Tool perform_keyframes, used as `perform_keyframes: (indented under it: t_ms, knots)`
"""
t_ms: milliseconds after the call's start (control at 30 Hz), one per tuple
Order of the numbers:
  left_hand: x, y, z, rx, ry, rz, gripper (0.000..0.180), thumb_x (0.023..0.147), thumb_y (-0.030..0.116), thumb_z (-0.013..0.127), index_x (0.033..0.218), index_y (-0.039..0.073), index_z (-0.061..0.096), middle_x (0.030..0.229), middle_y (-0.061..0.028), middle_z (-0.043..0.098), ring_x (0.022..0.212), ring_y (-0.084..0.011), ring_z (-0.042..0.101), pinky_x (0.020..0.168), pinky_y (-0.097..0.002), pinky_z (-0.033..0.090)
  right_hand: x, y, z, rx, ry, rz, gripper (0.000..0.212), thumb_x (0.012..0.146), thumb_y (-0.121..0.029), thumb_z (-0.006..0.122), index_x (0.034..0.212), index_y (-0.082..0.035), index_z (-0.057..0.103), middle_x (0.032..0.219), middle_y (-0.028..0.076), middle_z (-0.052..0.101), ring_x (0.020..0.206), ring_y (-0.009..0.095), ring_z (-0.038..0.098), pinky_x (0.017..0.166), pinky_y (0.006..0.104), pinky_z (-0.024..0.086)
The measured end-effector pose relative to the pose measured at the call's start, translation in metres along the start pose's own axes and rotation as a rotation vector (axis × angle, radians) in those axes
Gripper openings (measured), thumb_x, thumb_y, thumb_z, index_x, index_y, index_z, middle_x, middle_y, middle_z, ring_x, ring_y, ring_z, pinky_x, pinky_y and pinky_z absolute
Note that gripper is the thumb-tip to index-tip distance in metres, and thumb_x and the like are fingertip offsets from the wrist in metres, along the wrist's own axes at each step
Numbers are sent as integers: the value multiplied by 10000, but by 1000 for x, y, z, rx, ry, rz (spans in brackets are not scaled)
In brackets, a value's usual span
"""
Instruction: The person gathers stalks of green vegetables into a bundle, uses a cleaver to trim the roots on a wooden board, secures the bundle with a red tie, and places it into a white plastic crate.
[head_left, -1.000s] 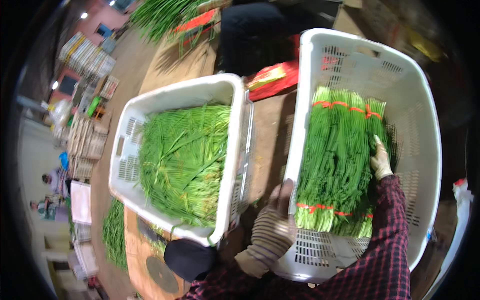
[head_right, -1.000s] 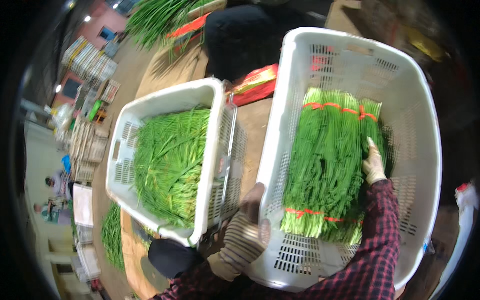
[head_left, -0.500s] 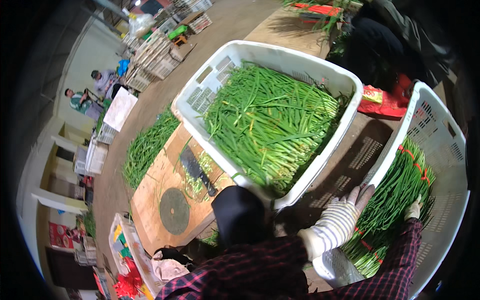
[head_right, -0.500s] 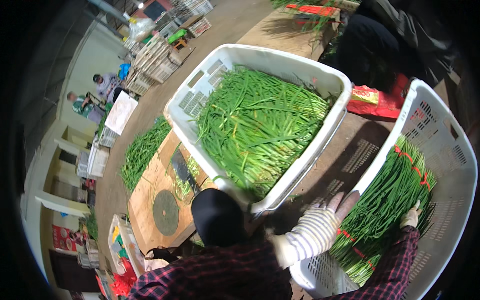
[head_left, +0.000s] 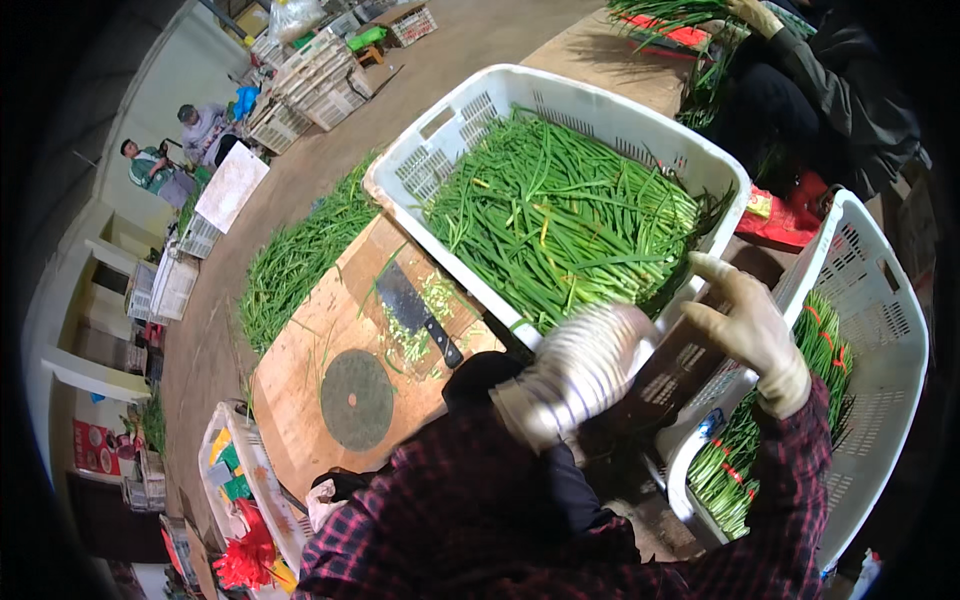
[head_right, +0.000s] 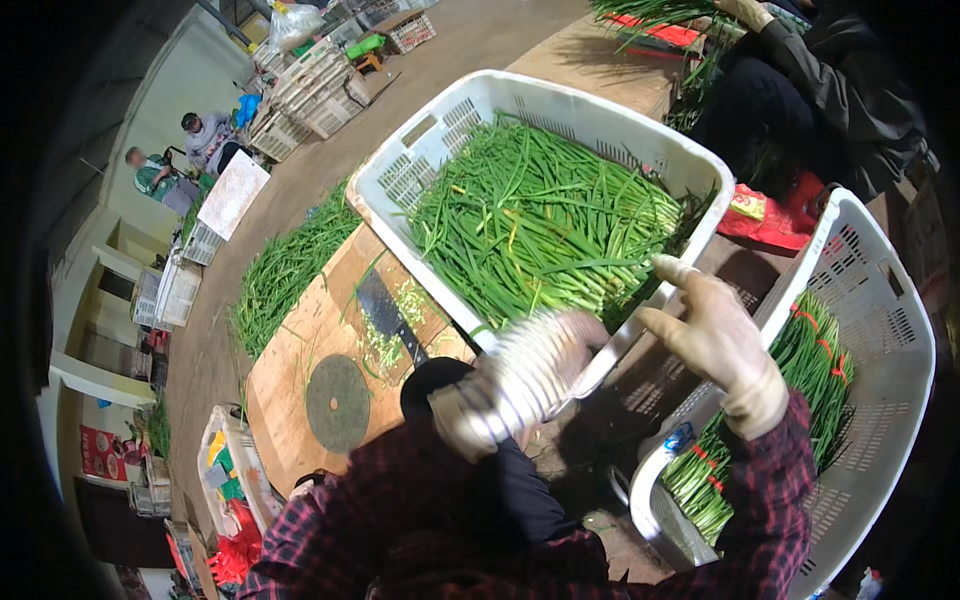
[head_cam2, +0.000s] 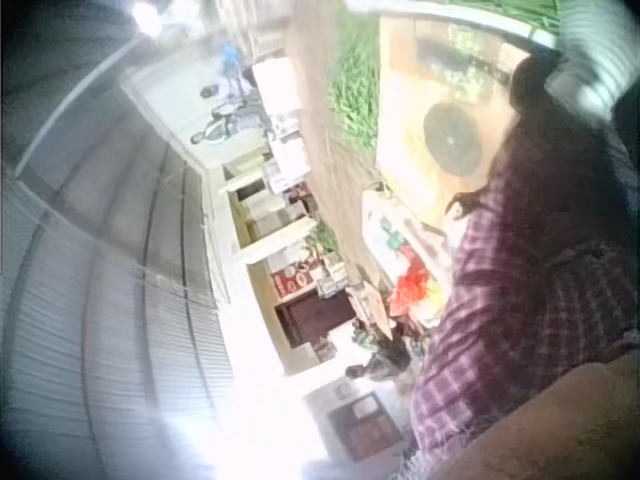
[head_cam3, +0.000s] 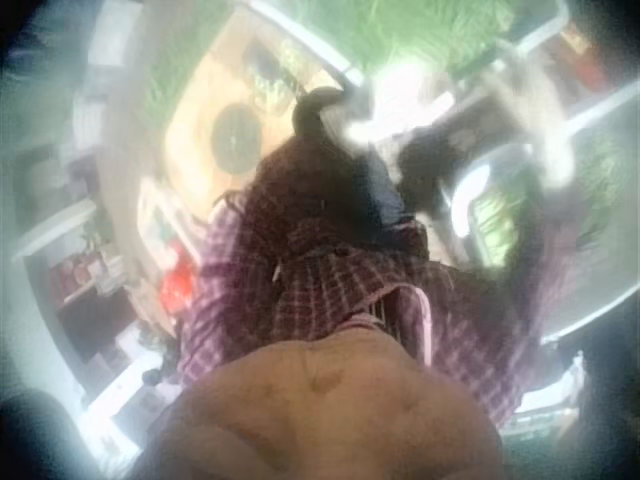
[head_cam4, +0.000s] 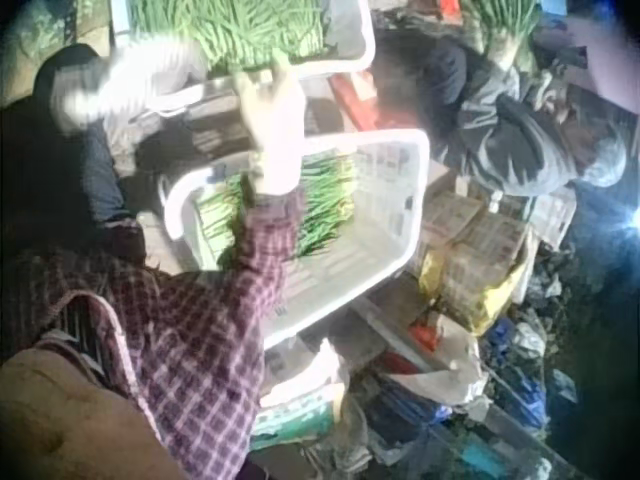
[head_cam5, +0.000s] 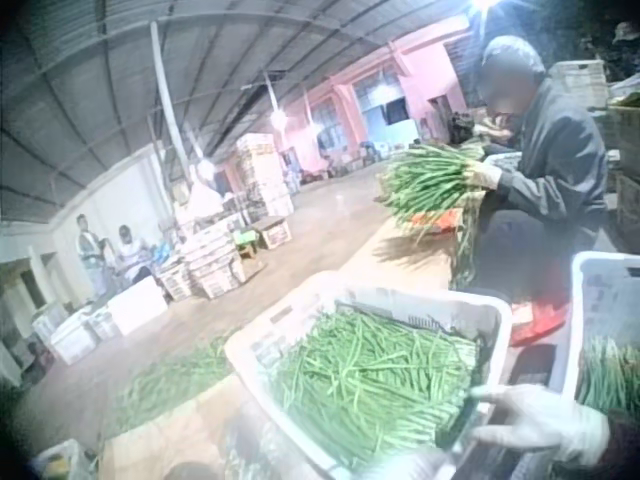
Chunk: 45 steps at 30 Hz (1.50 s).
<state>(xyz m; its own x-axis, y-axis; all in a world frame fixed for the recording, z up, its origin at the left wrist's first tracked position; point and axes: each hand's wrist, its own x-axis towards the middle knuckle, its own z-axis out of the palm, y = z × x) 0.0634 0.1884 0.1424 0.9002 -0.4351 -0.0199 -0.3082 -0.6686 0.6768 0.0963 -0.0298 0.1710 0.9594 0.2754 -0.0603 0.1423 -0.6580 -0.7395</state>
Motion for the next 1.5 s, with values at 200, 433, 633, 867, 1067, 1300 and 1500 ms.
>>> perform_keyframes:
  t_ms: [200, 433, 633, 867, 1067, 1300, 1500]
  knots:
    - [60, -91, -35, 648, -380, -361, 295, 836, 179, 556, 1098, 116, 673, 967, -177, 683, 917, -354, 661, 808, -429, 523, 110, 37, 60, -270, -256, 40, 1059, 666, -532, 806, 1341, 155, 365, 1136, 313, 601, 1091, 394, 596, 941, 385, 477]
    - [67, -129, -19, 314, -244, -487, 382, 805, 90, 522, 1168, 122, 638, 1093, -195, 656, 1022, -344, 630, 907, -385, 492, 102, 14, 111, -568, -405, 104, 1271, 584, -551, 846, 1388, 200, 210, 1151, 281, 606, 1102, 357, 599, 930, 361, 485]
    - [80, -116, -24, 318, -338, -590, 407, 768, 113, 569, 1172, 110, 617, 1125, -194, 643, 1052, -353, 619, 923, -404, 498, 105, 7, 143, -691, -427, 352, 1189, 621, -240, 849, 1485, 65, 92, 1419, 361, 320, 1168, 392, 553, 940, 365, 499]
    - [84, -127, -12, 268, -202, -538, 328, 783, 163, 586, 1090, 58, 631, 1076, -215, 649, 1031, -367, 620, 904, -400, 498, 103, -13, 144, -809, -432, 393, 1074, 667, -154, 776, 1490, 49, 117, 1368, 326, 380, 1176, 381, 536, 932, 375, 498]
    - [90, -139, -3, 169, -120, -494, 358, 738, 155, 606, 1075, 40, 648, 1036, -209, 662, 1008, -356, 627, 898, -368, 496, 114, 20, 153, -758, -369, 331, 1052, 625, -80, 786, 1467, 66, 172, 1348, 311, 419, 1153, 360, 567, 925, 344, 507]
    - [89, -164, -2, -329, 80, -342, 728, 724, 61, 682, 1394, 19, 401, 1336, -218, 530, 1207, -331, 544, 1020, -332, 434, 144, -15, 93, -623, -335, 154, 594, 702, -89, 656, 1232, 101, 467, 1074, 245, 640, 1024, 351, 636, 843, 371, 537]
    - [98, -162, 9, -588, 21, -350, 839, 753, -22, 652, 1480, 27, 236, 1440, -232, 416, 1267, -330, 481, 1021, -351, 421, 156, 27, 94, -595, -347, 234, 788, 686, -171, 722, 1361, 58, 388, 1119, 223, 632, 1061, 334, 622, 889, 372, 507]
